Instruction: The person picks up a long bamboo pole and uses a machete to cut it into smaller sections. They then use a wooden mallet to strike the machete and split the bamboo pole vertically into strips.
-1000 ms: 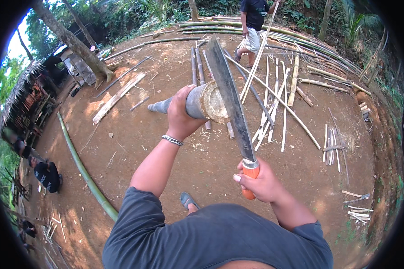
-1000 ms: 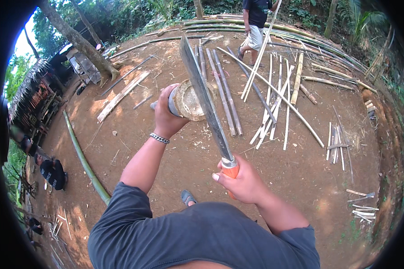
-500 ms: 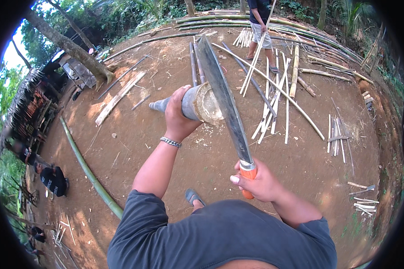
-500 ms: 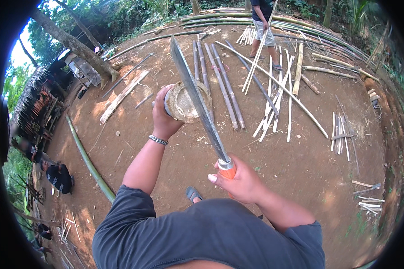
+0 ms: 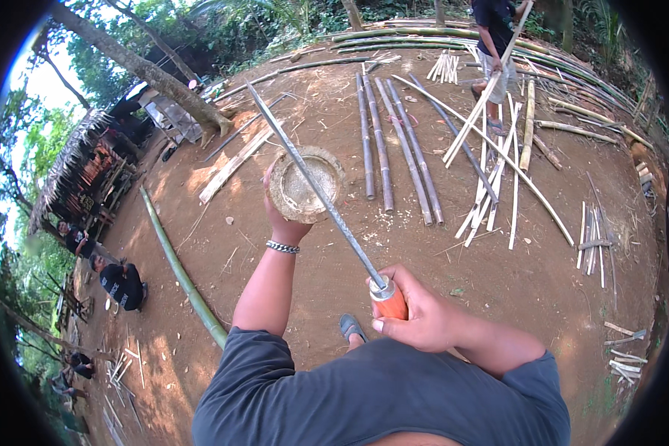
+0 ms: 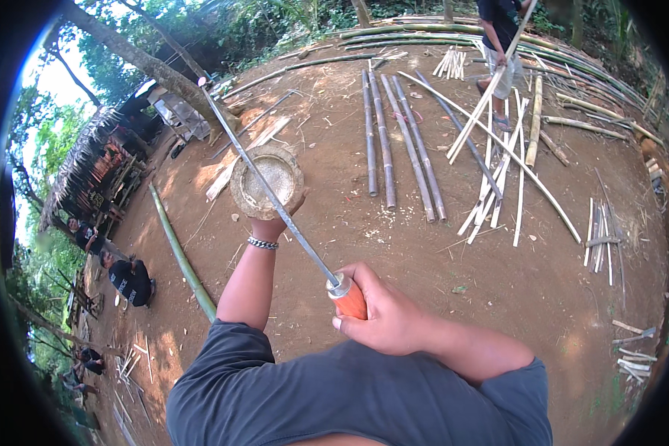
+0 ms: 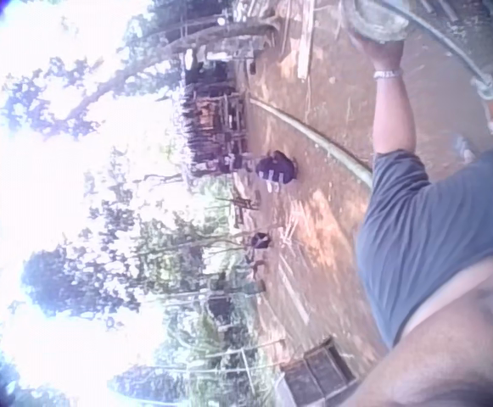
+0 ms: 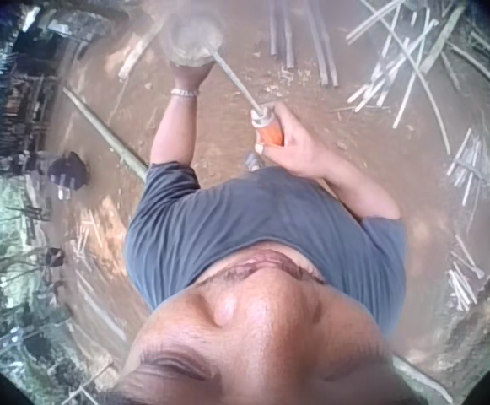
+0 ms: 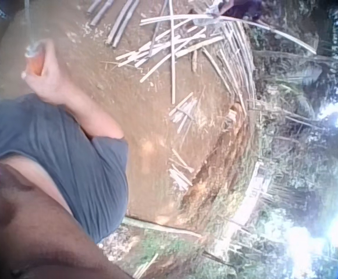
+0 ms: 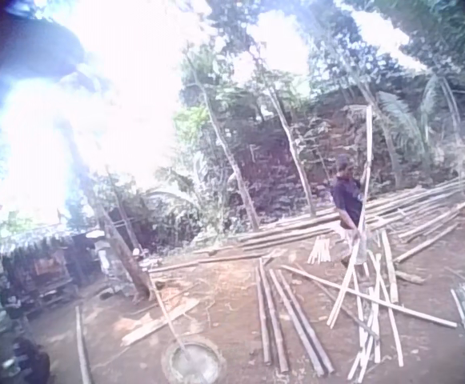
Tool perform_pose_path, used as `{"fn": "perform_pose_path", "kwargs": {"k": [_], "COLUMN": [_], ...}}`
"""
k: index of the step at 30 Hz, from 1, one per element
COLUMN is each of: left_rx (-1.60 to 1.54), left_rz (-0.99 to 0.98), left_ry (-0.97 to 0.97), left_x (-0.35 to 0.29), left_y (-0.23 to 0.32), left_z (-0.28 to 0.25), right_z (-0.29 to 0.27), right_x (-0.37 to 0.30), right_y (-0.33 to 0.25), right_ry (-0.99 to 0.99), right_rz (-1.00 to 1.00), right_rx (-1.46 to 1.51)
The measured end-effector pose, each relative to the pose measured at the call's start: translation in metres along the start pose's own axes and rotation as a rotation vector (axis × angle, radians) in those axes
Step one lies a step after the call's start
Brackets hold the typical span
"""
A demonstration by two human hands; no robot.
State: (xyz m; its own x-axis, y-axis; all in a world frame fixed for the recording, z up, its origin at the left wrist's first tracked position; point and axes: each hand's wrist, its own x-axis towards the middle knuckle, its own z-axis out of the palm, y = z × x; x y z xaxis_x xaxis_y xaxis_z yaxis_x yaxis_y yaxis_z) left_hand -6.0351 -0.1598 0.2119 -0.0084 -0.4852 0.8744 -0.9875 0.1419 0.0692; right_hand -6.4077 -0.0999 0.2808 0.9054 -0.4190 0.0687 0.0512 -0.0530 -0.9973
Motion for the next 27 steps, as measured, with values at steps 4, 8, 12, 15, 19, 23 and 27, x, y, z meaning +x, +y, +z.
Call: {"fn": "perform_pose_path", "kwargs": {"k": [4,8,12,15,19,23,27], "left_rx": [0.212,0.151,0.211,0.159,0.155,0.087,-0.022], "left_rz": [-0.023,-0.06,-0.026,-0.102,-0.091,-0.15,-0.203], "left_ry": [-0.08,-0.02,-0.131,-0.07,-0.04,-0.025,-0.022], "left_x": [-0.013,-0.012,-0.012,-0.01,-0.015,-0.009,-0.01], "left_y": [-0.016,-0.007,-0.009,-0.004,-0.015,0.008,0.013], "left_z": [-0.02,-0.035,-0.044,-0.036,-0.038,-0.024,-0.013], "right_z": [0.007,0.013,0.017,0.016,0.019,0.02,0.014], "right_x": [0.011,0.013,0.008,0.001,-0.007,-0.014,-0.021], "right_y": [-0.002,-0.01,-0.024,-0.019,0.001,0.022,0.03], "right_ry": [-0.074,-0.074,-0.064,-0.037,0.043,0.059,0.133], "right_rz": [-0.028,0.003,0.004,-0.054,-0.193,-0.168,-0.209], "right_rx": [0.005,0.007,-0.022,-0.081,-0.204,0.005,-0.135]}}
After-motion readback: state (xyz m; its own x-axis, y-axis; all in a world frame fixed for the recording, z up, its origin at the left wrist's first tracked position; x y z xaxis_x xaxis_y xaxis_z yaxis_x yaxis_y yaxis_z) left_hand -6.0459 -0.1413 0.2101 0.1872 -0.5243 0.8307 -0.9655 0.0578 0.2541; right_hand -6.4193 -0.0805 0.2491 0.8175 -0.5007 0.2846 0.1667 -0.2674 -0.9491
